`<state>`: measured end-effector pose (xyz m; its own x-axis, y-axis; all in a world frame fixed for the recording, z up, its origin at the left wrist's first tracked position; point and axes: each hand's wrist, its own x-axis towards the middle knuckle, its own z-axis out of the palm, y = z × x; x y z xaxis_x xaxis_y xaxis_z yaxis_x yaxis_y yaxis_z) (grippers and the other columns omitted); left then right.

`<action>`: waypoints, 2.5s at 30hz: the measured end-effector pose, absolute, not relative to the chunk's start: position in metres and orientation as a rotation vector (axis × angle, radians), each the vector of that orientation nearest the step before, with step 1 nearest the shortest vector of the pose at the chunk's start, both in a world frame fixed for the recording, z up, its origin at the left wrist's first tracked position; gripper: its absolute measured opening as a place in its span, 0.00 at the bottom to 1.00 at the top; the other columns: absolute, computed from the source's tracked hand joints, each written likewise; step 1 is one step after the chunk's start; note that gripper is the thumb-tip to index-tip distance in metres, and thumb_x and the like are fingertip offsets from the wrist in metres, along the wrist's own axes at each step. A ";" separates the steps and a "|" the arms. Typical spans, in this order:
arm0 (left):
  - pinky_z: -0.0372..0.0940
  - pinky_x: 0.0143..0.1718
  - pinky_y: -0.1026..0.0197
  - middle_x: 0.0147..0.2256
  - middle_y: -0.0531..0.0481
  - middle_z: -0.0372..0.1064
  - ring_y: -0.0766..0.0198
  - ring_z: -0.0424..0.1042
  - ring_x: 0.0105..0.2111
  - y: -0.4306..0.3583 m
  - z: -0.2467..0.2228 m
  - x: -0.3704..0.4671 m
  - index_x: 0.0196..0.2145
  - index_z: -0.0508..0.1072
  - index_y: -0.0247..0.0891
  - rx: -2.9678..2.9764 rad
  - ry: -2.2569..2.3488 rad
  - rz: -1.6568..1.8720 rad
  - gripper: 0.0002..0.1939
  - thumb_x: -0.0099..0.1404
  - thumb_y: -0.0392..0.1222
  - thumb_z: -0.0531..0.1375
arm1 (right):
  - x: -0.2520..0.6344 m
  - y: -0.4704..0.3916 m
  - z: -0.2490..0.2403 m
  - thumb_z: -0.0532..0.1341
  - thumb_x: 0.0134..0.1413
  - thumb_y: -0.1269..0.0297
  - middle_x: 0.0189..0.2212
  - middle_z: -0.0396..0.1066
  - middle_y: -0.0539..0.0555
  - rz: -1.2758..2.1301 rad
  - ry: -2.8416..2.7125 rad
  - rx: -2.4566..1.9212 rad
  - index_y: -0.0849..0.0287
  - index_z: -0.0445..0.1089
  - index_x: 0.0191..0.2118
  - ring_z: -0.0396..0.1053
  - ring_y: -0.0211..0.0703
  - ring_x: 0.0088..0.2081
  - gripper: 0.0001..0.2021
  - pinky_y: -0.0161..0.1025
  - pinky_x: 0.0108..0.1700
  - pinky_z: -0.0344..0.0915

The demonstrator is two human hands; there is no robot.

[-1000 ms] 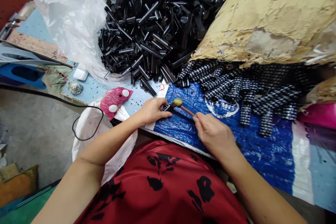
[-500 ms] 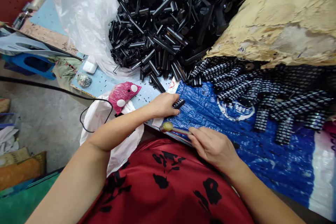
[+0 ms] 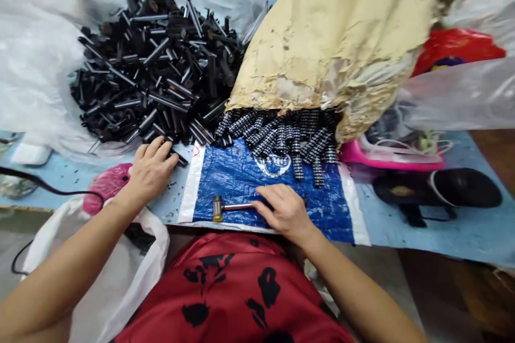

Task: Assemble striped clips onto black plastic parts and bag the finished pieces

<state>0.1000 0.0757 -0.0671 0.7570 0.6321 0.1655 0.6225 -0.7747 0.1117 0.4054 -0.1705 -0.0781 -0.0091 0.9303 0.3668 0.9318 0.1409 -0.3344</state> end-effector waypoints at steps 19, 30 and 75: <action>0.58 0.22 0.65 0.24 0.58 0.70 0.66 0.64 0.21 0.043 -0.047 0.148 0.43 0.71 0.43 1.346 1.308 0.926 0.21 0.56 0.51 0.72 | 0.492 -0.226 -0.092 0.57 0.65 0.45 0.33 0.74 0.51 0.519 -0.713 -1.770 0.57 0.65 0.59 0.71 0.40 0.27 0.26 0.40 0.33 0.69; 0.56 0.20 0.68 0.24 0.56 0.71 0.72 0.62 0.16 -0.023 -0.042 0.202 0.45 0.70 0.39 1.152 0.998 0.592 0.27 0.66 0.66 0.62 | 0.422 -0.146 -0.060 0.60 0.61 0.35 0.23 0.63 0.44 1.093 -0.339 -1.233 0.57 0.71 0.42 0.56 0.31 0.18 0.26 0.33 0.22 0.54; 0.72 0.36 0.57 0.33 0.50 0.77 0.61 0.77 0.30 -0.039 -0.056 0.190 0.43 0.75 0.37 0.723 0.774 0.327 0.30 0.52 0.60 0.76 | 0.361 -0.139 -0.081 0.72 0.55 0.47 0.68 0.62 0.72 0.014 -1.879 -1.402 0.64 0.38 0.78 0.65 0.64 0.68 0.57 0.60 0.64 0.71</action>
<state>0.1898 -0.0391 -0.0560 0.6817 0.5161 -0.5185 -0.0117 0.7164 0.6976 0.3614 -0.1394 -0.0805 -0.0915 0.8186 0.5671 0.8099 0.3925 -0.4359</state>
